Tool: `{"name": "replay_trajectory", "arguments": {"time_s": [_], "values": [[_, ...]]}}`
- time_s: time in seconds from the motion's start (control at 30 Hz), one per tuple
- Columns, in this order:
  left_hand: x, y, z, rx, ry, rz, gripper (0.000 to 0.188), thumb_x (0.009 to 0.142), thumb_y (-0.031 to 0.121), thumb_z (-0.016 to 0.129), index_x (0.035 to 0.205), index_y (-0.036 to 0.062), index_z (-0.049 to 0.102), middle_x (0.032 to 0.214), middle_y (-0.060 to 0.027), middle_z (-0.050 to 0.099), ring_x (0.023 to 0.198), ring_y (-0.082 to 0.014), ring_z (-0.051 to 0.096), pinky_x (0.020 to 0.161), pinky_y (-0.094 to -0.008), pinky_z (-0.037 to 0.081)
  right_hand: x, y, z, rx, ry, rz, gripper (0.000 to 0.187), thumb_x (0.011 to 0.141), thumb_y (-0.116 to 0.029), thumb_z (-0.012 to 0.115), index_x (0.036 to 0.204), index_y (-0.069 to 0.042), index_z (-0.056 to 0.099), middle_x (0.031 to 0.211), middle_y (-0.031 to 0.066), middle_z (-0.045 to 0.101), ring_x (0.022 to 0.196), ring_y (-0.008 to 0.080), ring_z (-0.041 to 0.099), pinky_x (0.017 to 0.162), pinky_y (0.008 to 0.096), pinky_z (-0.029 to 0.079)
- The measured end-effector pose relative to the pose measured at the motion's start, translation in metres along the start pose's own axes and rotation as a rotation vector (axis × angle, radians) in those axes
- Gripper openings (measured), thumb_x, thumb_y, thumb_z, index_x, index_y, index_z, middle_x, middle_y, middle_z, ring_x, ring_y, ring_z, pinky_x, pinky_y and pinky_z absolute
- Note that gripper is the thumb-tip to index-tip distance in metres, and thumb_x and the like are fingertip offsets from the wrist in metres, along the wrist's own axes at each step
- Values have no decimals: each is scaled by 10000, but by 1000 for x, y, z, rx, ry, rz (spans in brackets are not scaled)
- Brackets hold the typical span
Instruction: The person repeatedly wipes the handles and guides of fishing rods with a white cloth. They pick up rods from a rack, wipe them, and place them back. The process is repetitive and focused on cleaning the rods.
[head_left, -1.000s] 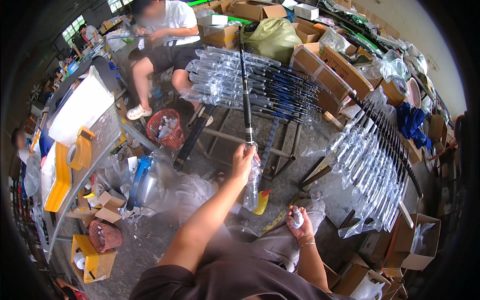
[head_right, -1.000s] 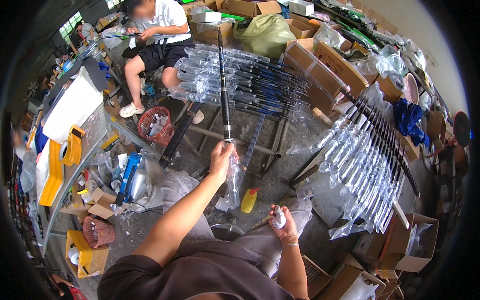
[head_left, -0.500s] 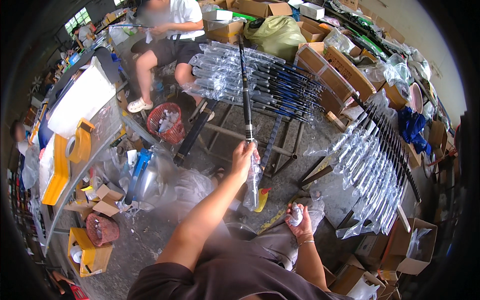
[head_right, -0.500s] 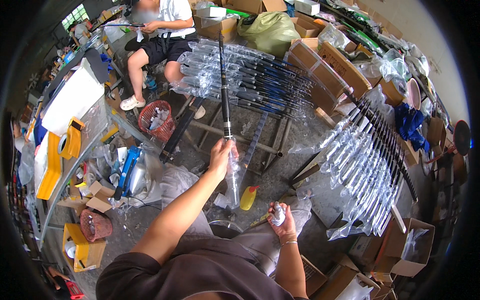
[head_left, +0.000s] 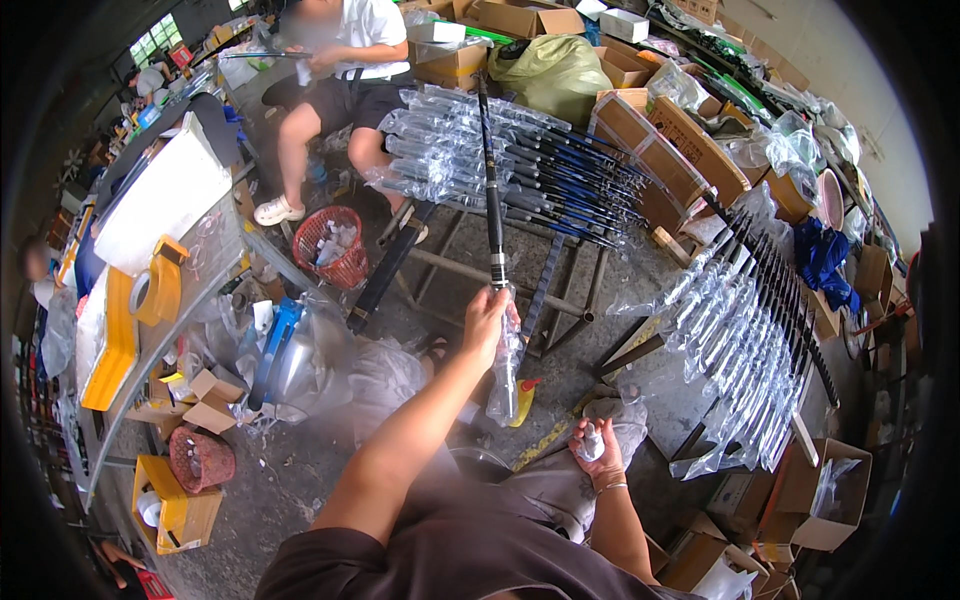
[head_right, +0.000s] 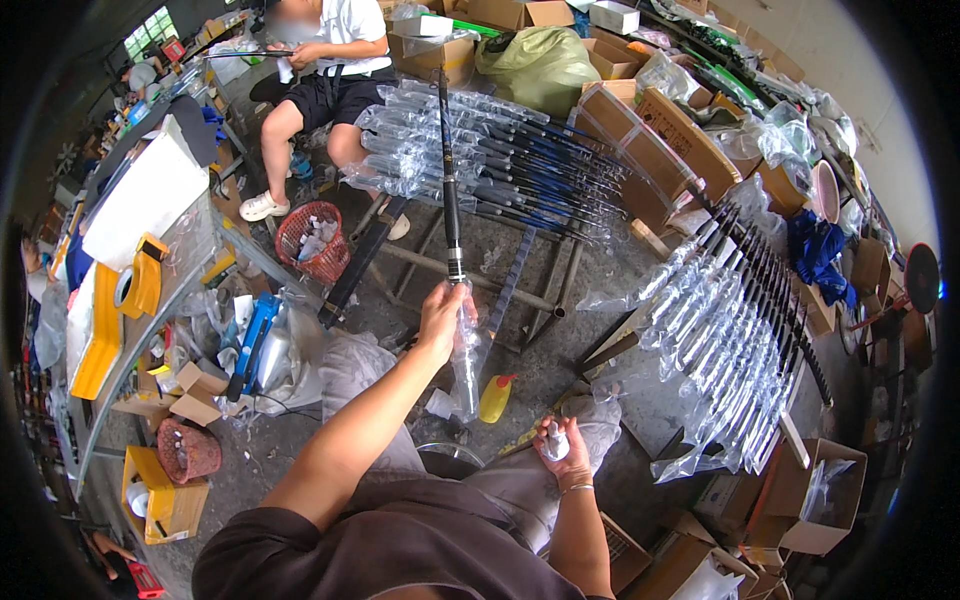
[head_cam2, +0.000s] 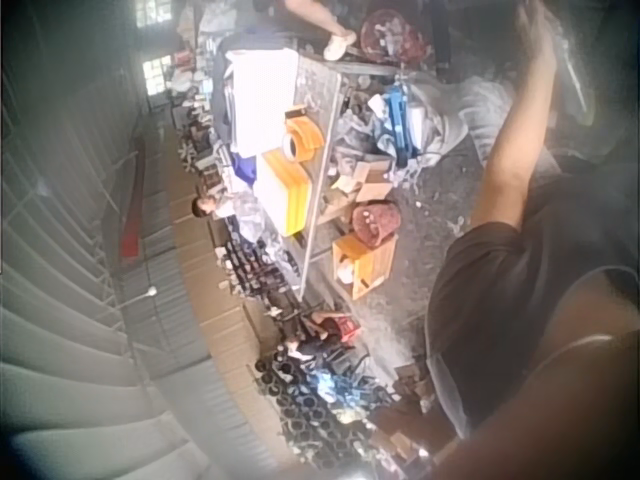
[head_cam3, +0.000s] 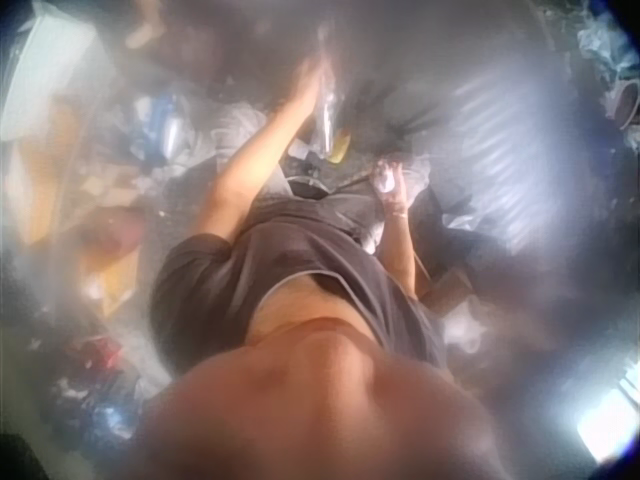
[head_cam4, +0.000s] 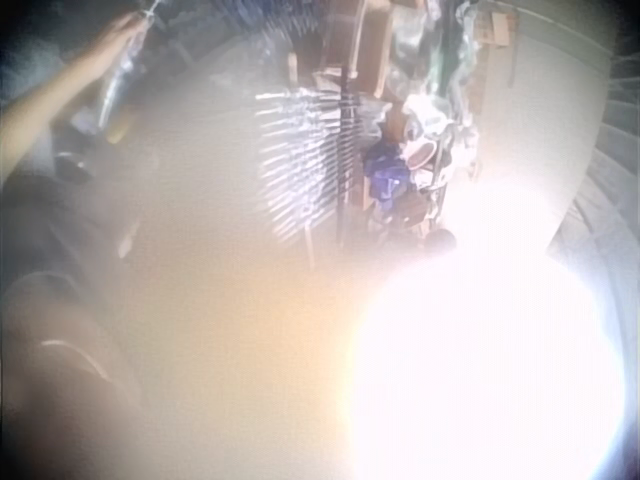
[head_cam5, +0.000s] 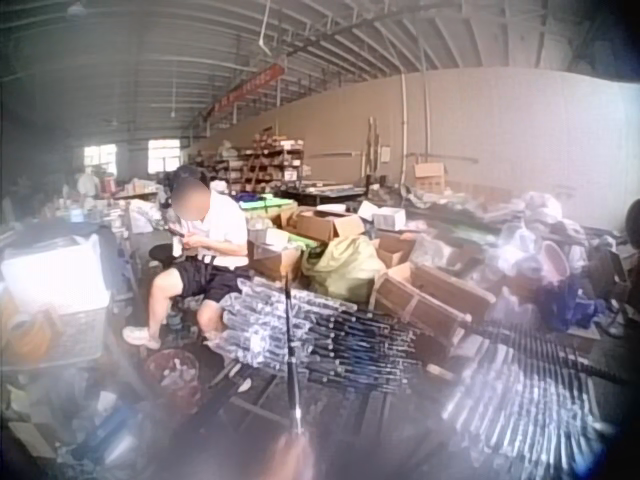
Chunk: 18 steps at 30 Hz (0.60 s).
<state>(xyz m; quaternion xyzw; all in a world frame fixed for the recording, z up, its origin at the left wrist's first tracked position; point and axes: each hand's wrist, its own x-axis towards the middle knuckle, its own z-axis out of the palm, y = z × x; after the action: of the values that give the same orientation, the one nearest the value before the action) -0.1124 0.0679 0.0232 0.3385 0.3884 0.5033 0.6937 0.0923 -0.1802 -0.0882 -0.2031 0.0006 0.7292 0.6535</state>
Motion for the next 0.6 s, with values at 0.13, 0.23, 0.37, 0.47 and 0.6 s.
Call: {"name": "replay_trajectory", "arguments": {"time_s": [0.13, 0.23, 0.37, 0.47, 0.6], "values": [[-3, 4, 1, -10, -5, -14, 139, 946, 195, 556, 908, 62, 538, 713, -25, 557, 589, -112, 546, 533, -255, 458, 0, 1, 0, 4, 19, 10, 277, 890, -377, 603, 829, -109, 579, 975, 106, 609, 821, 228, 562, 653, 350, 459], [-4, 4, -1, -2, 0, -10, 138, 947, 195, 554, 908, 63, 540, 706, -25, 555, 588, -111, 545, 535, -255, 456, 1, 2, 4, -19, 30, 18, 192, 901, -321, 605, 951, -137, 579, 963, 93, 603, 765, 191, 544, 624, 315, 454], [-6, 2, 8, 10, -2, -8, 144, 945, 200, 559, 901, 65, 538, 692, -25, 552, 587, -111, 543, 543, -257, 452, 3, 3, 31, -268, 138, 30, 281, 876, -165, 636, 1146, -160, 557, 983, 82, 610, 713, 152, 545, 594, 287, 468], [-7, -3, 25, 20, -31, 32, 149, 941, 208, 565, 897, 69, 535, 688, -26, 551, 585, -114, 541, 549, -258, 451, 10, 20, 42, -986, 78, 14, 546, 822, -98, 682, 1321, -59, 465, 1136, 128, 616, 957, 194, 604, 822, 298, 502], [-15, -1, 59, -20, -58, 48, 149, 940, 217, 566, 910, 74, 532, 684, -25, 545, 582, -120, 535, 543, -260, 451, 24, 53, 80, -1547, 119, -260, 660, 819, -297, 716, 1332, -4, 421, 1120, 211, 618, 1025, 278, 607, 871, 347, 468]]}}
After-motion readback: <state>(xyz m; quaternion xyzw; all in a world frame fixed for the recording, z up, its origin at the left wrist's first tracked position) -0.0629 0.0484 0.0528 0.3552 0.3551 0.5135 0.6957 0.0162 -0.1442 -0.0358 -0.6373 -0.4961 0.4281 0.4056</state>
